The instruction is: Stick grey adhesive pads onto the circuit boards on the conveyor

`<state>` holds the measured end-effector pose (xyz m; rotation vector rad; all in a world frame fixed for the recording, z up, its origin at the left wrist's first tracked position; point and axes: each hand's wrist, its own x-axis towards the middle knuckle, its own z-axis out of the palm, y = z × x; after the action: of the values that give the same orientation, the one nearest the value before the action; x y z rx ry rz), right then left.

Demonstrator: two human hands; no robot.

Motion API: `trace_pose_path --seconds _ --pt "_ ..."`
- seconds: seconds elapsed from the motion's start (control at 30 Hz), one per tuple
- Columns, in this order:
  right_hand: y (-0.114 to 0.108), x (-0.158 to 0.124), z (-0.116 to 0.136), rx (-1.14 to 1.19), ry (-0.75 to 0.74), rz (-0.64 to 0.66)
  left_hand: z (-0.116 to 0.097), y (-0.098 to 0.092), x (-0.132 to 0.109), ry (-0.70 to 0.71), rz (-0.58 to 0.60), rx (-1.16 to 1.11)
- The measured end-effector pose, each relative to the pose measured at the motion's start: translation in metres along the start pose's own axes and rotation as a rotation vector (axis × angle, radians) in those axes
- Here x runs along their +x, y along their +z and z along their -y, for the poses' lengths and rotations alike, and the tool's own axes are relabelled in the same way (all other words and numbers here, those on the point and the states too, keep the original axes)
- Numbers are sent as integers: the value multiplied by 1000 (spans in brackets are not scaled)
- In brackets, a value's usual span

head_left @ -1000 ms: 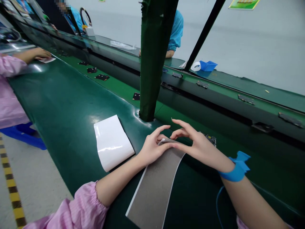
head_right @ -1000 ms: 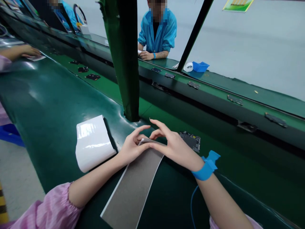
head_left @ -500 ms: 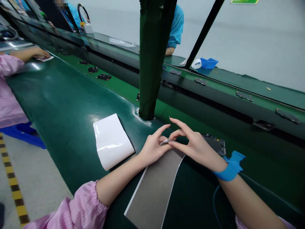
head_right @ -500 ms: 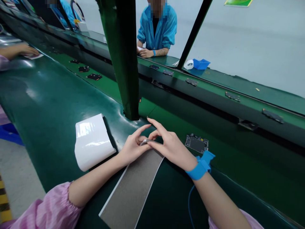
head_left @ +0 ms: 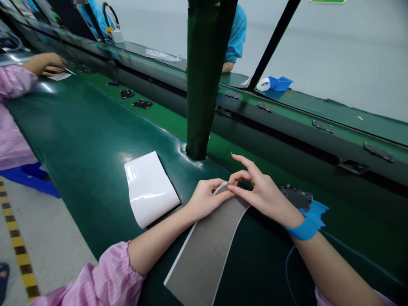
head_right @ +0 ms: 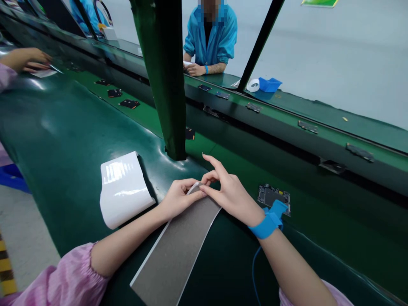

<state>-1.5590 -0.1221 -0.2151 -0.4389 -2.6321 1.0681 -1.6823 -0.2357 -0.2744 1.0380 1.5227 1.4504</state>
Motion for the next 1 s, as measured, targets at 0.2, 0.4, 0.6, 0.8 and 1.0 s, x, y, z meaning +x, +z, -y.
trace_pose_path --seconds 0.2,0.4,0.6,0.8,1.0 --pt "-5 2 -2 -41 12 -12 0 0 1 -5 1 18" --pt "-21 62 -37 -101 -2 -169 3 -5 7 -13 30 -21" --pt "-24 149 -90 -210 23 -12 4 -7 9 -28 71 -54" --pt "-23 188 -103 -370 87 176 3 -7 10 -86 95 -84" --pt "-31 200 -115 -468 51 343 4 -7 11 -106 112 -116"
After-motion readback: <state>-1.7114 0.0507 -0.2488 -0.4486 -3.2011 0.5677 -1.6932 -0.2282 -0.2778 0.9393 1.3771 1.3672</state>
